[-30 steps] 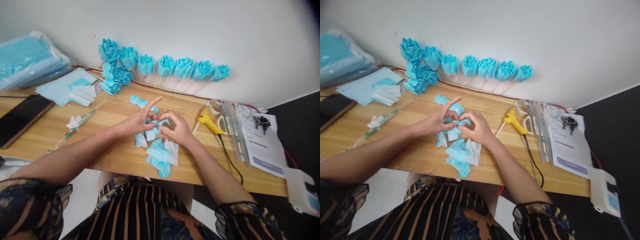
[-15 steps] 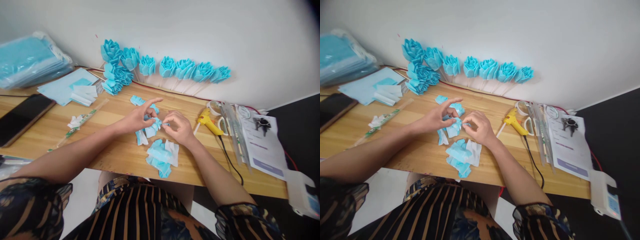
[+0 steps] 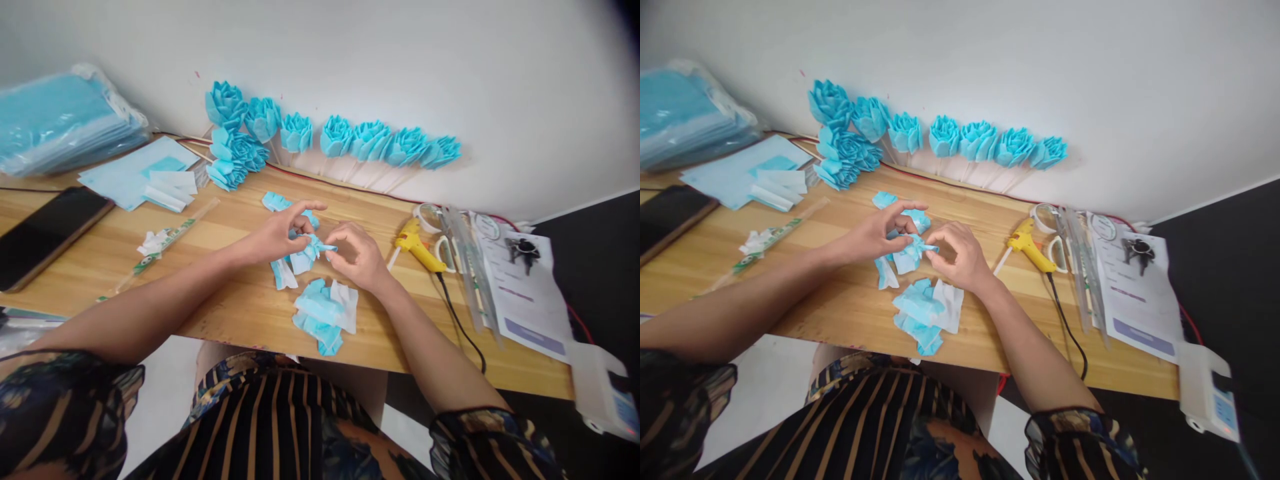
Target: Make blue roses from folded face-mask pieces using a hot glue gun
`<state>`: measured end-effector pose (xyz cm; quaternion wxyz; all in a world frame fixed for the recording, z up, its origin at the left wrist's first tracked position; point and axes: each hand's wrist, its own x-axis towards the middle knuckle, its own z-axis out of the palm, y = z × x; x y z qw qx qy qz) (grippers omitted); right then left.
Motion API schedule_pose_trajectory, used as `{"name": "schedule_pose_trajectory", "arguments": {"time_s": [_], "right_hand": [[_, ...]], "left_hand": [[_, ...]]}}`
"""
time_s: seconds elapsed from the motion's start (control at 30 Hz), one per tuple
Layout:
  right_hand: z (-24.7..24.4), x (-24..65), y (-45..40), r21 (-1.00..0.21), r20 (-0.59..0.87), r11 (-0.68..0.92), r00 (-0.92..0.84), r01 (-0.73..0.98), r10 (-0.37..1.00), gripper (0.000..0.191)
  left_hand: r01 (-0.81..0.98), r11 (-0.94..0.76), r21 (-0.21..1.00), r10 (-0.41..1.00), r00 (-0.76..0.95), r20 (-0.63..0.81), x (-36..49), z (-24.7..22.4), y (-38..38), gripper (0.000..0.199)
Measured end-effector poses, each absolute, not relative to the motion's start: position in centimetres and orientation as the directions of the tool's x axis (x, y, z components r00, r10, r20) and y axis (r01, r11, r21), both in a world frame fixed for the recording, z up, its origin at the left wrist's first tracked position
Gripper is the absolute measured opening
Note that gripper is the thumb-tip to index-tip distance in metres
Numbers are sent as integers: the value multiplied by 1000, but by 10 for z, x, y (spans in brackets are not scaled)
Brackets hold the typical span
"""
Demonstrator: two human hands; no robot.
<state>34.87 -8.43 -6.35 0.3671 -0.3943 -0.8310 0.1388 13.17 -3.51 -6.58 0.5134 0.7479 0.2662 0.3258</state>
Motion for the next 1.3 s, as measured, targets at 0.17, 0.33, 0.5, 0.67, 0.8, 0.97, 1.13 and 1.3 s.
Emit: {"name": "schedule_pose_trajectory", "arguments": {"time_s": [0.17, 0.33, 0.5, 0.67, 0.8, 0.97, 1.13, 1.3], "right_hand": [[-66, 345, -86, -433, 480, 633, -430, 642, 765, 16], [-72, 342, -85, -343, 570, 656, -407, 672, 714, 5], [-71, 341, -84, -290, 617, 676, -407, 678, 673, 6], [-71, 339, -84, -268, 602, 670, -423, 693, 678, 8], [-73, 338, -84, -319, 616, 664, -384, 677, 688, 8], [-75, 338, -82, -451, 589, 628, -318, 634, 743, 5], [-71, 338, -83, -559, 530, 551, -243, 619, 812, 4], [-68, 338, -84, -688, 469, 479, -169, 546, 867, 6]], "left_hand": [[74, -346, 935, 736, 639, 222, 135, -64, -39, 59], [49, -296, 954, 731, 655, 193, 135, -62, -40, 61], [166, -429, 888, 707, 673, 216, 133, -63, -41, 70], [195, -483, 854, 682, 695, 227, 133, -63, -42, 69], [139, -431, 892, 671, 710, 214, 133, -62, -41, 67], [36, -309, 950, 677, 710, 193, 133, -63, -38, 65], [-6, -172, 985, 691, 712, 125, 131, -57, -37, 67], [-24, -97, 995, 694, 715, 85, 130, -52, -37, 65]]}}
